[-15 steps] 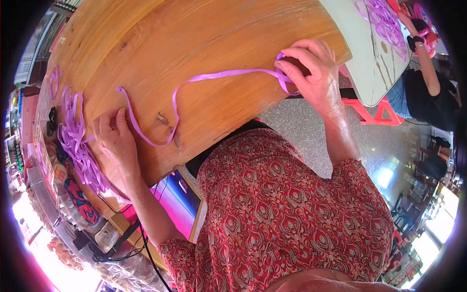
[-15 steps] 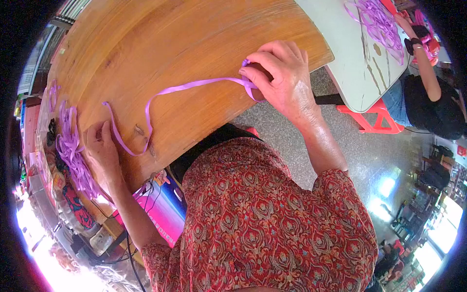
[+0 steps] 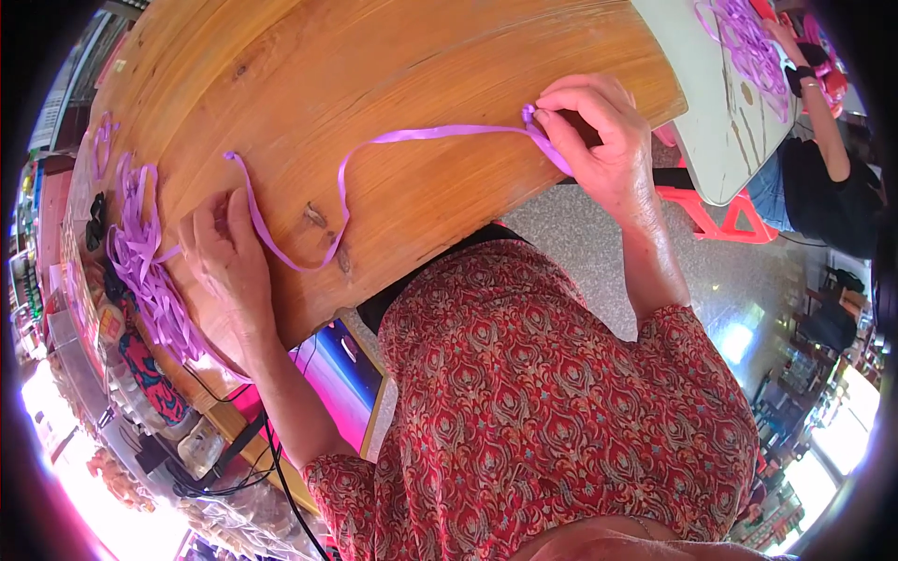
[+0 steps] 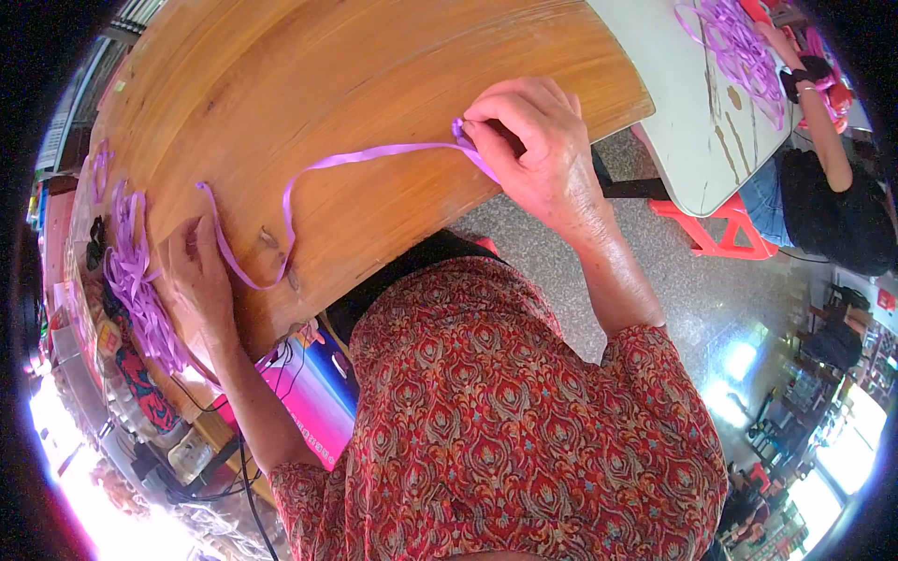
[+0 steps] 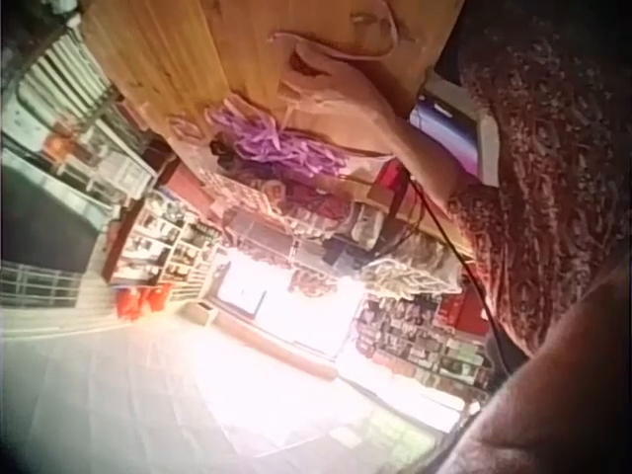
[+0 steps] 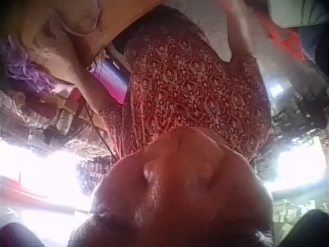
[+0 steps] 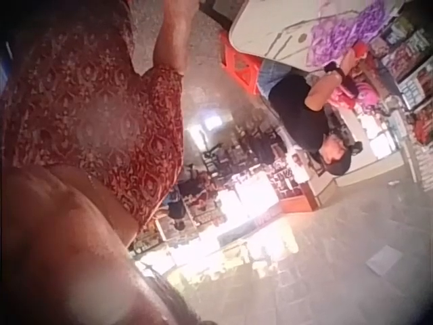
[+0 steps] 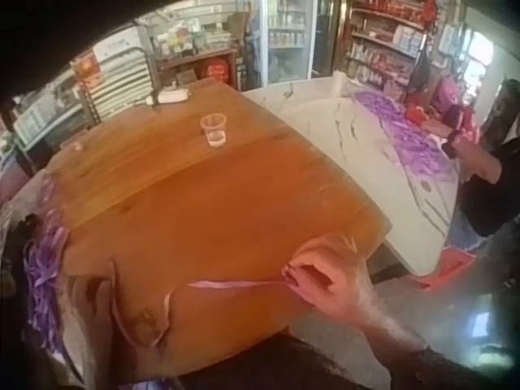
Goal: Tying small knots in strips of purple ribbon on a wooden table.
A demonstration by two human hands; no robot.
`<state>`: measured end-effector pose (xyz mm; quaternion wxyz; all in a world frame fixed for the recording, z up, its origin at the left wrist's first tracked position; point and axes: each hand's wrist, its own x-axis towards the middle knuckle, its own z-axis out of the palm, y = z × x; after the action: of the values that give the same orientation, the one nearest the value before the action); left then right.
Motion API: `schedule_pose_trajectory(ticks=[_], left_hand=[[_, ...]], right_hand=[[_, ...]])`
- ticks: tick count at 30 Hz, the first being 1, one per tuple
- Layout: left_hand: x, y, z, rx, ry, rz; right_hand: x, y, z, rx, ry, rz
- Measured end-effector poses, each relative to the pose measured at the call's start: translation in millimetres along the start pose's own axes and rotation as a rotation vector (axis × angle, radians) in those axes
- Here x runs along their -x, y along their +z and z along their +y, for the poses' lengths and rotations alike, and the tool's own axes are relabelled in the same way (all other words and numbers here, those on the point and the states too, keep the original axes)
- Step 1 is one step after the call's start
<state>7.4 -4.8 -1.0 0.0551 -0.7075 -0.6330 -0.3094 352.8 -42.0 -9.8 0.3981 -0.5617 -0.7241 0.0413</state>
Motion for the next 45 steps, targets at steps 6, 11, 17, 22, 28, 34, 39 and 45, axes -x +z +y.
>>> schedule_pose_trajectory(ticks=[6, 11, 17, 22, 28, 34, 39, 45], left_hand=[[-2, 6, -3, -0.005, -0.010, -0.002], [-4, 4, -14, 0.126, 0.067, 0.093], [1, -6, -22, 0.118, -0.114, 0.150], [-11, 2, -15, 0.042, -0.081, -0.002], [-21, 16, -32, -0.093, 0.057, 0.072], [-11, -13, 34, 0.734, -0.245, 0.000], [2, -35, 87, 1.668, -0.645, -0.408], [14, -22, 98, 1.702, -0.608, -0.563]], right_hand=[[-2, 1, -8, 0.044, -0.042, -0.022], [-3, 3, -21, 0.100, -0.076, -0.055], [-2, 10, -25, 0.011, -0.056, -0.065], [-2, 8, -29, -0.302, 0.167, -0.039], [-8, 4, -34, -0.564, 0.220, -0.023], [-22, 8, -51, -0.889, 0.158, -0.078], [-29, 11, -65, -1.113, 0.196, -0.123], [-23, 14, -69, -1.204, 0.152, -0.109]])
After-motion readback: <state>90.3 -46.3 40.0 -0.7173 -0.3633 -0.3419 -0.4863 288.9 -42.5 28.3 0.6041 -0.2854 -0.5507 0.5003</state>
